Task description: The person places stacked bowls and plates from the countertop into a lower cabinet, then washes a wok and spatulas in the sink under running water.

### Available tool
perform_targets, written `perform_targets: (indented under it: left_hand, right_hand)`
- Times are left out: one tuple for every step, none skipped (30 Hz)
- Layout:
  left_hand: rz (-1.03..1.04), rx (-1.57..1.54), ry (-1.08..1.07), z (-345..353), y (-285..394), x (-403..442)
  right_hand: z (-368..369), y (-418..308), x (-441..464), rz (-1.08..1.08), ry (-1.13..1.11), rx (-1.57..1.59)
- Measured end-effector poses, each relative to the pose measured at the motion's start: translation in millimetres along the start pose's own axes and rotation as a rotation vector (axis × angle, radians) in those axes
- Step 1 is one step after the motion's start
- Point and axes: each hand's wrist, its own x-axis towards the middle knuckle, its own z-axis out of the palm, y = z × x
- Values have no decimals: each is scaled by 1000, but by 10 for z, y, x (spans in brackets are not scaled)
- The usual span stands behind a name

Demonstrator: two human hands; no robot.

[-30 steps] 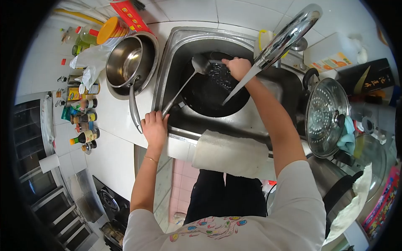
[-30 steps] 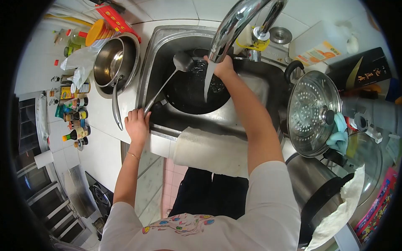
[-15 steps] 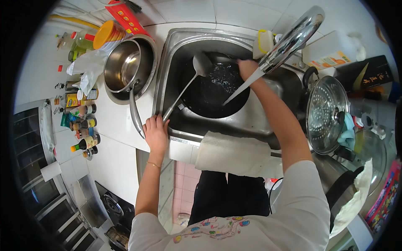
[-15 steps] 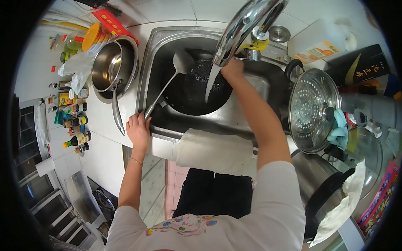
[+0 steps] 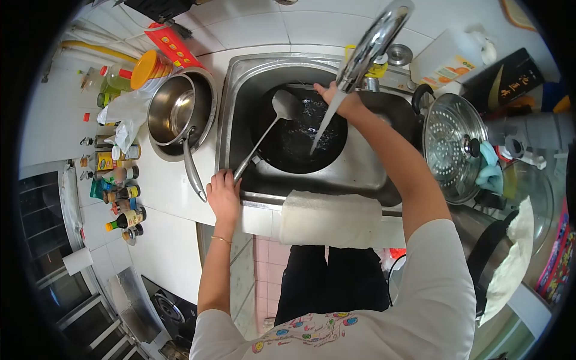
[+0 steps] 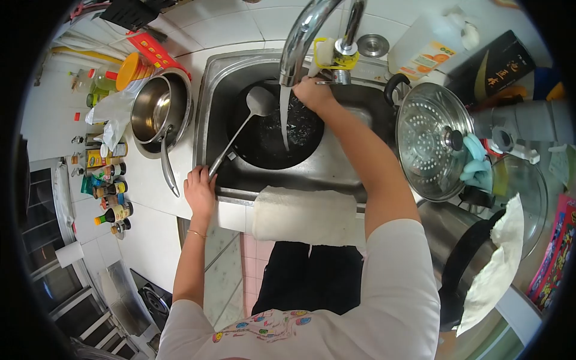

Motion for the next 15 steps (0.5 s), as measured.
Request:
perform_targets:
  left_hand:
    - [7,-6,3,0,-8,4]
    - [7,-3,8,7,-15,-2]
    - [6,2,14,24,-27,-13]
    - [4,5,17,34,-33,-24]
    - [-7,21,22,50,-38,-17]
    - [-18,36,19,65,-31,-18]
    - [-29,50,9,67,-18,-43]
    - [-31,39,7,68,-11,-59]
    - [-33,28,9,61,1,-50]
    - [-40,18,18,59,3,-42]
    - [-26,31,37,64,-1,-43]
    - [-25,15,55,83,10,-9]
    - [-24,1,66,84,18,1]
    - [-23,-9,65,64,6,-31]
    - [-25,-9,60,48,8,-32]
  right_hand:
    - [-141,-43,-75,21,-61,69]
    - [-111,51,-162,-5,-145,-48]
    - [-64,182,-288,-31,-229,-164]
    - [-83,210,-399,-58,-315,-280]
    - [-75,203,-494,-25,-343,-288]
    - [-136,145,-646,8,-379,-295]
    - [-247,47,-816,40,-421,-300]
    - [-353,-59,-944,-34,-573,-237]
    - [-454,-202,-1019,-109,-720,-172]
    - [-179,-260,-1088,-241,-790,-20]
    - [89,-311,-1108,-375,-846,128]
    - [-47,-526,-1219,-497,-749,336]
    - [205,-692,-1427,-332,-534,565]
    - [164,-801,-1513,-215,-569,569]
    - [106,-758,-1483,-213,-679,365]
